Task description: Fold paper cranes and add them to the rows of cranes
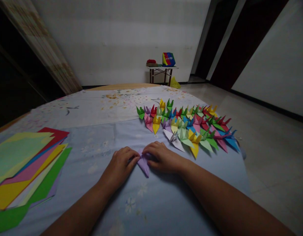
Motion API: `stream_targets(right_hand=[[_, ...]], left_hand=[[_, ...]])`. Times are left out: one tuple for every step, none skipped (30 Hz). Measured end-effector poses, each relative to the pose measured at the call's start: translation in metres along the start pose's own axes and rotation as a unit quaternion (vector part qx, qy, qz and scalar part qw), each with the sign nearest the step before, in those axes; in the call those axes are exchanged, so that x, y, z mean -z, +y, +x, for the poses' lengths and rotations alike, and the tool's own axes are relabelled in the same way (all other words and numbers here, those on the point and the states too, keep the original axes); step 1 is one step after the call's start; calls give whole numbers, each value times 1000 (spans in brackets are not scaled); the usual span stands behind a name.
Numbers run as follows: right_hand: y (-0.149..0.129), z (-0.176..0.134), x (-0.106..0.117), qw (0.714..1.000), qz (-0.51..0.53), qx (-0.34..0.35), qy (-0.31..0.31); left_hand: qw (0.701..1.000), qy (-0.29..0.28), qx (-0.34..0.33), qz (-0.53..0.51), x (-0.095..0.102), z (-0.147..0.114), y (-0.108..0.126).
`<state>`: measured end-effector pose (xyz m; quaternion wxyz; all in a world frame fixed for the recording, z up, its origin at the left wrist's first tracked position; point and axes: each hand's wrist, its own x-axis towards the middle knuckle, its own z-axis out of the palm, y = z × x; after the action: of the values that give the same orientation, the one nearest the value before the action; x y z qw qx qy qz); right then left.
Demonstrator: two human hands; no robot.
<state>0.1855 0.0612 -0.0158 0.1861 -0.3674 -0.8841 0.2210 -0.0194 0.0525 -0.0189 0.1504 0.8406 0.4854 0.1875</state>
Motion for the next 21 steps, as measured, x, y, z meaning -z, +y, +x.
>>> stream_targets(right_hand=[[0, 0, 0, 1000, -2, 2, -1], [0, 0, 0, 1000, -4, 4, -2], [0, 0, -1, 1000, -4, 7, -2], [1, 0, -1, 1000, -4, 8, -1], [1, 0, -1, 1000, -4, 10, 0], [1, 0, -1, 1000, -4, 10, 1], [2, 0, -1, 1000, -4, 9, 0], [2, 0, -1, 1000, -3, 9, -1], [2, 0, -1, 1000, -3, 8, -3], [2, 0, -1, 1000, -3, 7, -4], [2, 0, -1, 1000, -3, 7, -4], [3, 0, -1, 1000, -3, 8, -4], [3, 0, -1, 1000, -4, 10, -2], [3, 1, -1, 1000, -5, 12, 0], [3, 1, -2, 1000, -6, 14, 1], [4, 1, -2, 1000, -7, 16, 3], [4, 1, -3, 1000, -7, 17, 6], [4, 1, -3, 1000, -8, 16, 8], [4, 1, -3, 1000, -8, 16, 10], [4, 1, -3, 1000, -8, 14, 10], [4, 1, -3, 1000, -7, 13, 10]], left_hand=[[1000, 4, 2, 5, -1, 0, 0], [1000, 8, 4, 11, -1, -1, -1], [1000, 12, 5, 18, -1, -1, 0], [999, 17, 4, 27, -1, -2, 0], [999, 21, -1, 39, -1, -3, 1], [998, 25, -9, 52, -1, -3, 3], [997, 28, -19, 67, -1, -4, 5], [996, 27, -31, 82, -1, -4, 7], [994, 21, -43, 96, -1, -4, 9], [993, 14, -54, 108, 0, -4, 11], [991, 6, -63, 117, 1, -5, 13], [990, -3, -70, 124, 2, -6, 15], [989, -10, -76, 129, 3, -7, 16], [988, -16, -81, 132, 5, -9, 16], [987, -20, -86, 134, 7, -11, 16], [986, -25, -89, 137, 8, -14, 16], [985, -29, -93, 139, 10, -17, 16], [984, -33, -96, 143, 11, -20, 15], [983, -36, -99, 148, 11, -24, 14], [982, -38, -104, 154, 12, -27, 13], [981, -38, -108, 160, 12, -29, 13]])
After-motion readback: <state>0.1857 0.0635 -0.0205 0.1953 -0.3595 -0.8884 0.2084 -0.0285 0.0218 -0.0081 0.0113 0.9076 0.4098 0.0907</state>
